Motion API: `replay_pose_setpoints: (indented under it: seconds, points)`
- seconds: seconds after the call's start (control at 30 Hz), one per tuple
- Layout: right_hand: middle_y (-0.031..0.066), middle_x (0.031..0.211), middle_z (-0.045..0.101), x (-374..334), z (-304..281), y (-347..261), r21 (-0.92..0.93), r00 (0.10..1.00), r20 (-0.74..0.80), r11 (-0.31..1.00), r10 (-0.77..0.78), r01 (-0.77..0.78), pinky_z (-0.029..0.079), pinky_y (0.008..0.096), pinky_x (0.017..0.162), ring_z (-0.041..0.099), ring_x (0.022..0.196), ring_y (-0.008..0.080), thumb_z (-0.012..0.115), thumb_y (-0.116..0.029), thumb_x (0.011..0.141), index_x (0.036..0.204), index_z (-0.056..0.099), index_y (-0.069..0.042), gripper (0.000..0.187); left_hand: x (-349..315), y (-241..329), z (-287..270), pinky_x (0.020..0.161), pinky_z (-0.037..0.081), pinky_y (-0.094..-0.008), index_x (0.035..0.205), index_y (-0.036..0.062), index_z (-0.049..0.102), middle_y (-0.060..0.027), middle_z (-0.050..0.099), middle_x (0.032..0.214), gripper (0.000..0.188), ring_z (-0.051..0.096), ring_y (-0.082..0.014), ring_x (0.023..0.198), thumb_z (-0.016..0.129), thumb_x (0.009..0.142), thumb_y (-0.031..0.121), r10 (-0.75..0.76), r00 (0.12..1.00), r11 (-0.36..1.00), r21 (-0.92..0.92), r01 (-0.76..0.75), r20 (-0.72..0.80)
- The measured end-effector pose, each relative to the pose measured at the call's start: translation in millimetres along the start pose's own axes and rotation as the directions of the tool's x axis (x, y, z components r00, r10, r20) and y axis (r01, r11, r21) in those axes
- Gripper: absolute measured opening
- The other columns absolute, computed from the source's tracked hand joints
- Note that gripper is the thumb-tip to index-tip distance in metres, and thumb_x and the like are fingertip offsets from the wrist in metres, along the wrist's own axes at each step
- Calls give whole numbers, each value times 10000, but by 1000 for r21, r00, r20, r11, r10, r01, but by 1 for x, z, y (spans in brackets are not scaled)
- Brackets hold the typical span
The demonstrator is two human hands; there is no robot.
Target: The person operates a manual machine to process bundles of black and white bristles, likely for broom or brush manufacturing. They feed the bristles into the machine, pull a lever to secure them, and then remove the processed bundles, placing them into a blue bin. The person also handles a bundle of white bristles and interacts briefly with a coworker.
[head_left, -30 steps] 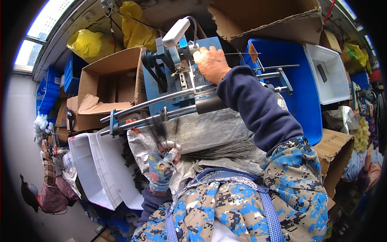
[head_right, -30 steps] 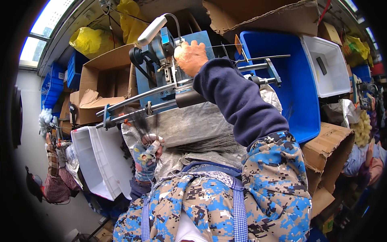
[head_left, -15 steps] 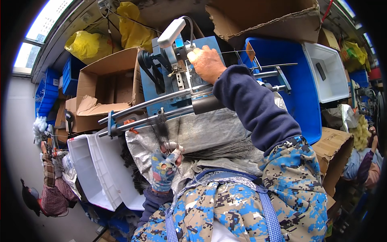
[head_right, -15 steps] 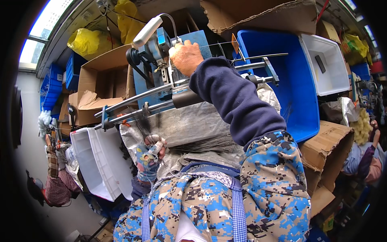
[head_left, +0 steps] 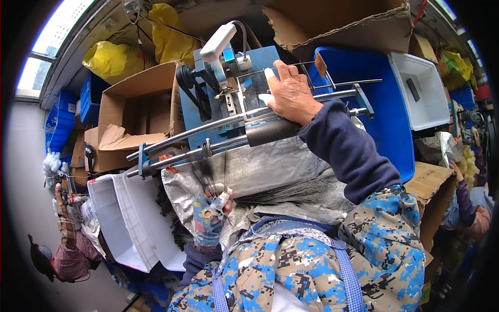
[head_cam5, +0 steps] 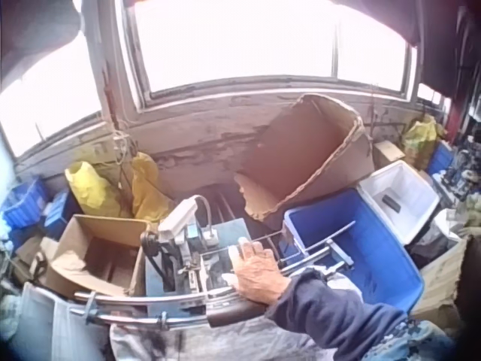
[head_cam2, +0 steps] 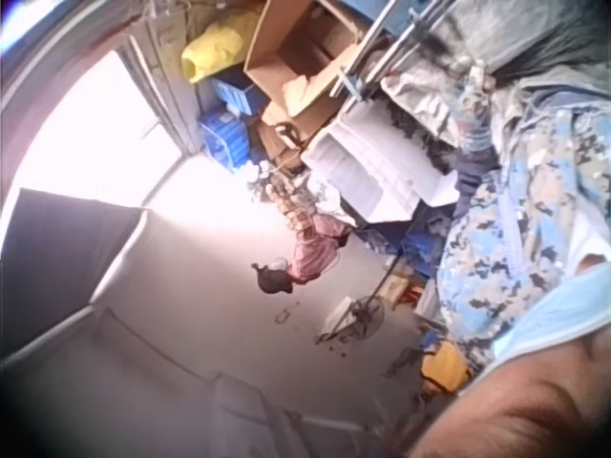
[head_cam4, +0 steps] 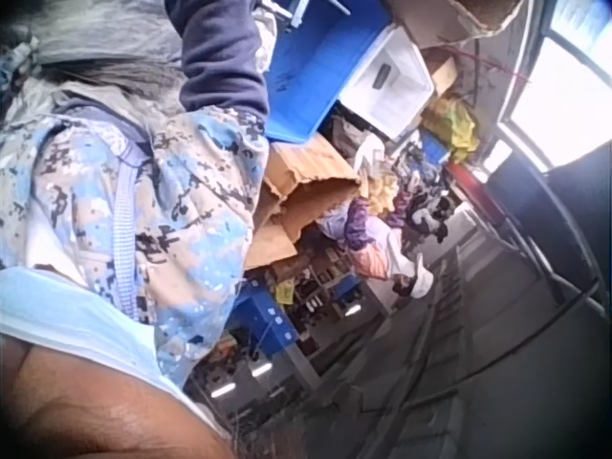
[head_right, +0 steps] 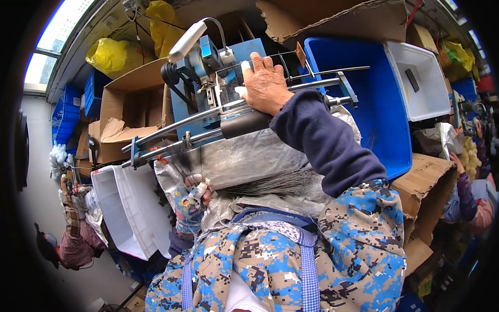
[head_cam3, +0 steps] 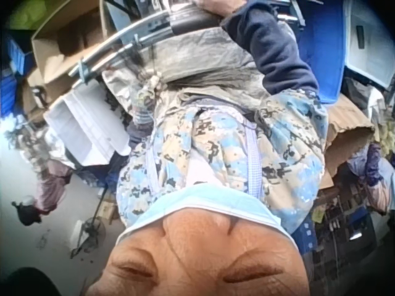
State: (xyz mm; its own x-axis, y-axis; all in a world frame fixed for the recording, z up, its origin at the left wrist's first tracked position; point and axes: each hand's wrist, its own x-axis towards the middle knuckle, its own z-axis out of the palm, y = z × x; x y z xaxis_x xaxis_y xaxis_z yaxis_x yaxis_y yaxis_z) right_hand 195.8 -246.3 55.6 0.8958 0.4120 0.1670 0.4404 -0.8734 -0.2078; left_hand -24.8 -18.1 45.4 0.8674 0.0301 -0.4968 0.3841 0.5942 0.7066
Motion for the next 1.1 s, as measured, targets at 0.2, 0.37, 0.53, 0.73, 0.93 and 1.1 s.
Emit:
replay_pose_setpoints:
  seconds: [0.2, 0.37, 0.53, 0.73, 0.93, 1.1]
  points:
    - [182, 1106, 376, -5, -10, -8, 139, 991, 45, 982, 123, -128, 434, 400, 795, 466, 991, 325, 644, -270, 722, 1123, 484, 23, 522, -4, 10, 36, 428, 348, -191, 955, -46, 539, -136, 590, 798, 157, 489, -95, 540, 544, 803, -5, 15, 998, 991, 135, -24, 67]
    - [198, 1018, 441, 1, -7, -18, 91, 989, 116, 990, 94, -105, 457, 390, 779, 530, 923, 334, 613, -274, 763, 1149, 459, 36, 518, -11, 17, 36, 426, 329, -189, 886, -57, 561, -81, 551, 722, 95, 470, -85, 517, 533, 807, -15, -4, 1000, 976, 219, 5, -5]
    - [208, 999, 456, 5, 6, -40, 109, 996, 39, 991, 74, -78, 472, 388, 746, 550, 881, 336, 589, -309, 779, 1149, 441, 58, 542, -13, 17, 31, 429, 332, -191, 938, -42, 548, -103, 573, 749, 133, 470, -85, 520, 527, 808, -25, 9, 1000, 978, 209, -9, -2]
    - [188, 975, 498, 16, 20, -72, 127, 998, -45, 991, 43, -37, 489, 392, 672, 560, 823, 315, 601, -296, 760, 1165, 397, 48, 570, -15, 10, 18, 440, 341, -188, 1006, -19, 524, -138, 601, 807, 202, 478, -89, 526, 536, 805, -21, 58, 996, 989, 142, -49, -61]
    - [206, 1004, 458, 9, 7, -40, 83, 992, 129, 997, -5, -6, 466, 362, 753, 542, 871, 336, 624, -276, 749, 1149, 405, 68, 571, -16, 20, 19, 425, 355, -190, 992, -2, 539, -124, 612, 791, 178, 486, -96, 507, 539, 814, 5, 74, 997, 975, 212, -72, -4]
    - [118, 946, 473, -1, -18, 7, -58, 992, -118, 998, -47, 40, 357, 394, 741, 450, 925, 256, 656, -198, 686, 922, 581, -17, 307, -15, 17, 13, 407, 357, -178, 997, 19, 537, -154, 613, 806, 176, 493, -89, 483, 528, 821, 5, 88, 996, 990, 115, -84, -29]
